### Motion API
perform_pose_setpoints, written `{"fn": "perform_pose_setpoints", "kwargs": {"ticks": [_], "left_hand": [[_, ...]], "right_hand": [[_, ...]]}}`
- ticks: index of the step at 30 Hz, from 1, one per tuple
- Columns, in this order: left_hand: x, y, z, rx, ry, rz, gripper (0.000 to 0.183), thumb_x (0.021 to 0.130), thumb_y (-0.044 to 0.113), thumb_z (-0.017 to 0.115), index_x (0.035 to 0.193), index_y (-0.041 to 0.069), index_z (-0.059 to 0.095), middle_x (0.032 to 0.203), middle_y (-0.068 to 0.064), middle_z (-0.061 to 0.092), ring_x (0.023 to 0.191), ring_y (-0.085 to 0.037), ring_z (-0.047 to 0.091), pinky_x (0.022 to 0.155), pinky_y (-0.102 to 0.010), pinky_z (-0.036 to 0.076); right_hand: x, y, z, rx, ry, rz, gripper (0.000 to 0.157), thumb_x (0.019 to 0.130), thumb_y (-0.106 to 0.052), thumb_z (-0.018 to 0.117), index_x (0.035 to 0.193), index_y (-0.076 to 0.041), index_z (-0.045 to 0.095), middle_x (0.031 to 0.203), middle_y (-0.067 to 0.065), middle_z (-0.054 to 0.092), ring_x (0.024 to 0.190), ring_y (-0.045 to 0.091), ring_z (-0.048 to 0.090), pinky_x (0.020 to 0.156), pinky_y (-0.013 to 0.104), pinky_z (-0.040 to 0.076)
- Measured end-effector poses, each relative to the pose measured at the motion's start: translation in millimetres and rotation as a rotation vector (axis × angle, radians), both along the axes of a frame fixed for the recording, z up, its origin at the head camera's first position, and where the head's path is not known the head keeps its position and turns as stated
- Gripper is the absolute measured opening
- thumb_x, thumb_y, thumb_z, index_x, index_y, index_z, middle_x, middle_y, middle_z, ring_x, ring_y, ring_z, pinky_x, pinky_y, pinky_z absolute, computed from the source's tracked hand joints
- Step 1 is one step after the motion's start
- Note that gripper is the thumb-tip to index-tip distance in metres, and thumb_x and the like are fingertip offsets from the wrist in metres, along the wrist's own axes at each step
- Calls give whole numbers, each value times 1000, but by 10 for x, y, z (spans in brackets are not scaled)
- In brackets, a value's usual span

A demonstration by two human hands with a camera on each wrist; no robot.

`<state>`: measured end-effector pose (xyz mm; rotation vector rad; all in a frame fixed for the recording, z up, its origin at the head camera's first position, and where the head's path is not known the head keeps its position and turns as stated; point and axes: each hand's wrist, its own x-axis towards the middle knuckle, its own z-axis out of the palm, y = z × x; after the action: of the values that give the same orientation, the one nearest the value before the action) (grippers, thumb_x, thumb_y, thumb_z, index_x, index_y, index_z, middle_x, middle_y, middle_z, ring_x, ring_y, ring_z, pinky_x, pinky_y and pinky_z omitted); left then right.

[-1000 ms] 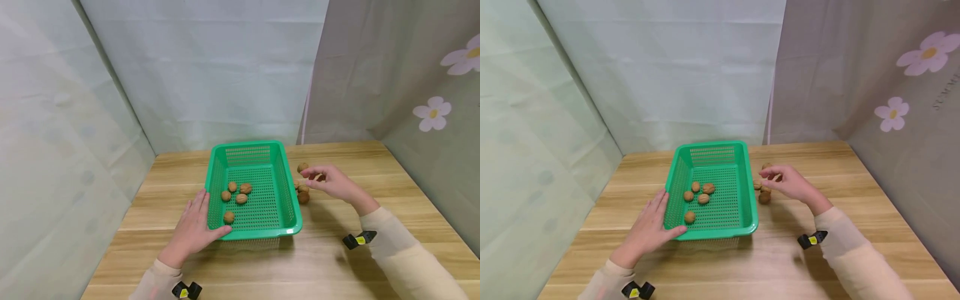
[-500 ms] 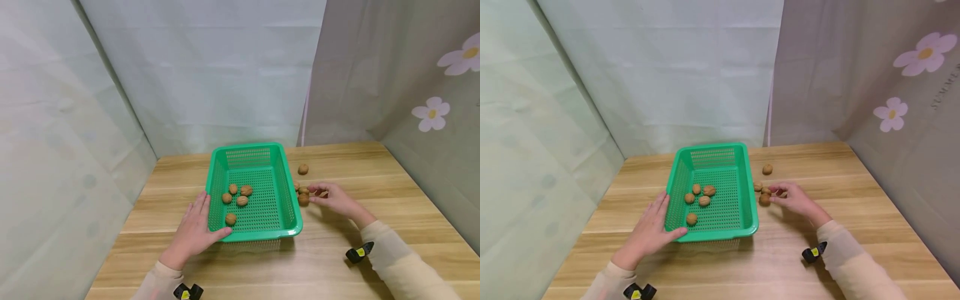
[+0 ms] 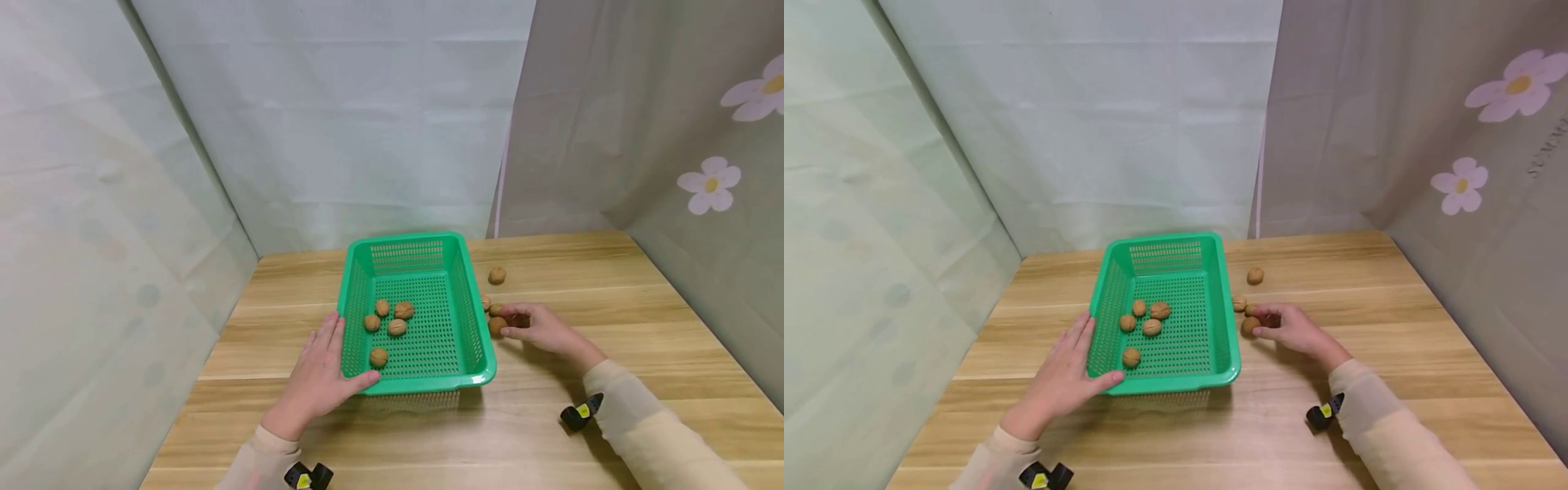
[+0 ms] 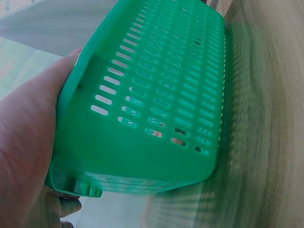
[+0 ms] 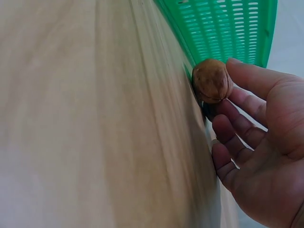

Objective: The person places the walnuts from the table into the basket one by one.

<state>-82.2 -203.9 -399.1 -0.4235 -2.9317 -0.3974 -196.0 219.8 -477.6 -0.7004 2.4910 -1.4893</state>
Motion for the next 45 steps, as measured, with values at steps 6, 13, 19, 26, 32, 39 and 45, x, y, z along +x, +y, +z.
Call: {"fn": "perform_pose_setpoints", "kwargs": {"ticks": [6, 13, 19, 26, 32, 39, 45], "left_hand": [[5, 2, 7, 9, -11, 2, 117, 76, 80, 51, 150, -5, 21, 159, -17, 13, 145, -30, 15, 114, -54, 16], [7, 7, 10, 13, -12, 3, 112, 77, 70, 63, 150, -5, 21, 159, -17, 13, 145, -30, 14, 114, -54, 16], [16, 4, 19, 16, -34, 10, 113, 77, 70, 63, 150, -5, 20, 159, -18, 12, 145, -30, 13, 114, -54, 14], [15, -1, 10, 19, -42, 17, 113, 77, 69, 64, 151, -5, 20, 159, -17, 12, 145, -31, 14, 114, -54, 14], [18, 4, 14, 15, -26, 14, 114, 76, 72, 62, 150, -6, 22, 158, -19, 14, 144, -32, 16, 113, -55, 17], [27, 12, 19, 8, -15, 10, 114, 77, 71, 62, 149, -7, 23, 157, -20, 15, 144, -34, 17, 112, -56, 18], [11, 9, 18, 2, 1, 4, 113, 77, 69, 64, 149, -7, 23, 157, -21, 16, 144, -34, 18, 112, -57, 18]], "right_hand": [[36, -33, -2, 10, -17, 39, 43, 86, -17, 74, 122, 3, 62, 107, 11, 65, 96, 21, 58, 78, 25, 50], [81, -63, 9, 57, -36, 68, 43, 84, -19, 76, 121, 0, 62, 103, 8, 64, 93, 20, 57, 76, 27, 50], [99, -110, 19, 87, -45, 101, 47, 83, -20, 77, 125, -4, 61, 108, 6, 63, 97, 21, 55, 80, 28, 49], [109, -133, 13, 104, -32, 80, 46, 81, -19, 79, 121, -4, 63, 107, 4, 64, 95, 18, 56, 79, 27, 49], [104, -101, -18, 131, 11, 75, 39, 81, -20, 79, 115, -5, 66, 97, 1, 64, 88, 16, 56, 73, 26, 49], [112, 14, 36, 132, 16, 37, 40, 83, -27, 77, 114, -5, 65, 97, 0, 64, 91, 17, 58, 77, 28, 50], [114, 101, 210, 72, 41, -8, 47, 83, -26, 76, 121, -1, 63, 100, 4, 64, 93, 18, 58, 78, 29, 51]]}}
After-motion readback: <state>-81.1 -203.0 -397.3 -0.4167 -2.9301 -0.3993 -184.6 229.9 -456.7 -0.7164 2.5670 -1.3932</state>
